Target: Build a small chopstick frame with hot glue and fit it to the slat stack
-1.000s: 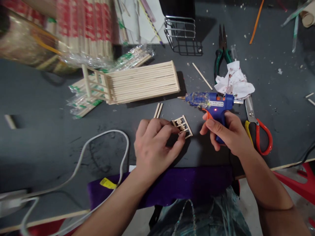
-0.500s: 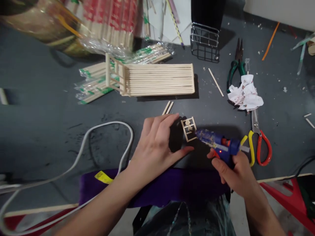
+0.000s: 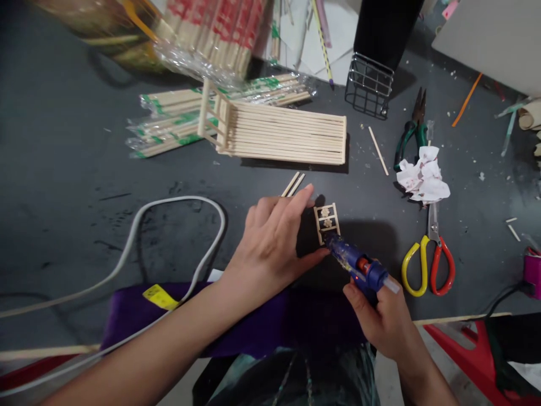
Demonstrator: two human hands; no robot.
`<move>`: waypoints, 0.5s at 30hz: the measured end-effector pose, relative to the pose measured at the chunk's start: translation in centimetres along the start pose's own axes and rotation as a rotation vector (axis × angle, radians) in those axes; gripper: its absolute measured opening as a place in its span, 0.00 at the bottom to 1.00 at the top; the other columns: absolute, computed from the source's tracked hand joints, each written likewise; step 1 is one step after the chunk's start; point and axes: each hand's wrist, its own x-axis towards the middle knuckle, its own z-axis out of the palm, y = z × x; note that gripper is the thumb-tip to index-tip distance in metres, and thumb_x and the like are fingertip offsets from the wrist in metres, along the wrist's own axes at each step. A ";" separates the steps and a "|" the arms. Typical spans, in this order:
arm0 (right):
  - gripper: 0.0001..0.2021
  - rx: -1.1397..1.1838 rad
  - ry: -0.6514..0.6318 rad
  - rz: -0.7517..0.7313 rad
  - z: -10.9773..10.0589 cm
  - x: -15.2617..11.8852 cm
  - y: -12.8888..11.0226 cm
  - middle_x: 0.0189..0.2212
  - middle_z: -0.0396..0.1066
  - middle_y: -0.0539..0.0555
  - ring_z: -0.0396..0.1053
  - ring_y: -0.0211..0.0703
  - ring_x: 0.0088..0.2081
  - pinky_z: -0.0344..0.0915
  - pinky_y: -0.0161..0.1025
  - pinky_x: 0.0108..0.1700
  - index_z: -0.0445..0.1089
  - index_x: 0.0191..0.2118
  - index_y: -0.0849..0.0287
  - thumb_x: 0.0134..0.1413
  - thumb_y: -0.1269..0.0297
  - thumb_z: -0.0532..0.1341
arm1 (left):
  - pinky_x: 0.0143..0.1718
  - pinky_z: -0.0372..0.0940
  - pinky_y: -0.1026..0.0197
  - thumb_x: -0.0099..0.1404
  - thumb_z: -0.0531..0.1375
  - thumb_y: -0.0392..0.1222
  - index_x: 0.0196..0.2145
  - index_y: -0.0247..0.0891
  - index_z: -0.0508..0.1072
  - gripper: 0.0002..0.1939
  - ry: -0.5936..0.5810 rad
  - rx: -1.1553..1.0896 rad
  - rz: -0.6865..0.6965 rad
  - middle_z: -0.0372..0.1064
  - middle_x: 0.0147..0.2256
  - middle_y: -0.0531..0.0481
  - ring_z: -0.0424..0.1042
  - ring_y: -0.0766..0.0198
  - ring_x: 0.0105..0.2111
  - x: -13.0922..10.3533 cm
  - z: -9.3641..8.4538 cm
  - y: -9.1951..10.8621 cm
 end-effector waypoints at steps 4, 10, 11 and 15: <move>0.12 -0.030 0.018 0.010 0.0 -0.3 0.4 0.34 0.80 0.55 0.77 0.44 0.35 0.75 0.37 0.40 0.77 0.39 0.58 0.64 0.56 0.62 | 0.45 0.61 0.50 0.61 0.69 0.46 0.70 0.33 0.45 0.50 0.000 0.010 -0.008 0.69 0.51 0.37 0.66 0.46 0.47 0.0 0.0 0.1; 0.12 -0.056 0.020 0.035 -0.1 -0.5 0.3 0.35 0.81 0.56 0.78 0.46 0.35 0.75 0.38 0.39 0.78 0.38 0.57 0.63 0.55 0.63 | 0.46 0.60 0.50 0.61 0.69 0.45 0.71 0.35 0.43 0.51 -0.021 0.003 -0.032 0.69 0.52 0.37 0.67 0.45 0.48 0.0 -0.2 0.2; 0.12 -0.057 0.019 0.037 -0.1 -0.5 0.3 0.35 0.81 0.56 0.78 0.46 0.36 0.75 0.38 0.39 0.78 0.37 0.57 0.63 0.55 0.63 | 0.46 0.60 0.50 0.61 0.70 0.45 0.71 0.35 0.43 0.52 -0.021 0.000 -0.033 0.69 0.52 0.36 0.67 0.45 0.48 0.0 -0.2 0.2; 0.12 -0.059 0.025 0.047 -0.1 -0.5 0.4 0.35 0.81 0.56 0.78 0.47 0.37 0.75 0.39 0.39 0.78 0.38 0.57 0.63 0.55 0.63 | 0.47 0.60 0.50 0.59 0.71 0.45 0.71 0.33 0.44 0.53 -0.011 -0.003 -0.029 0.69 0.52 0.36 0.67 0.44 0.48 0.0 -0.1 0.2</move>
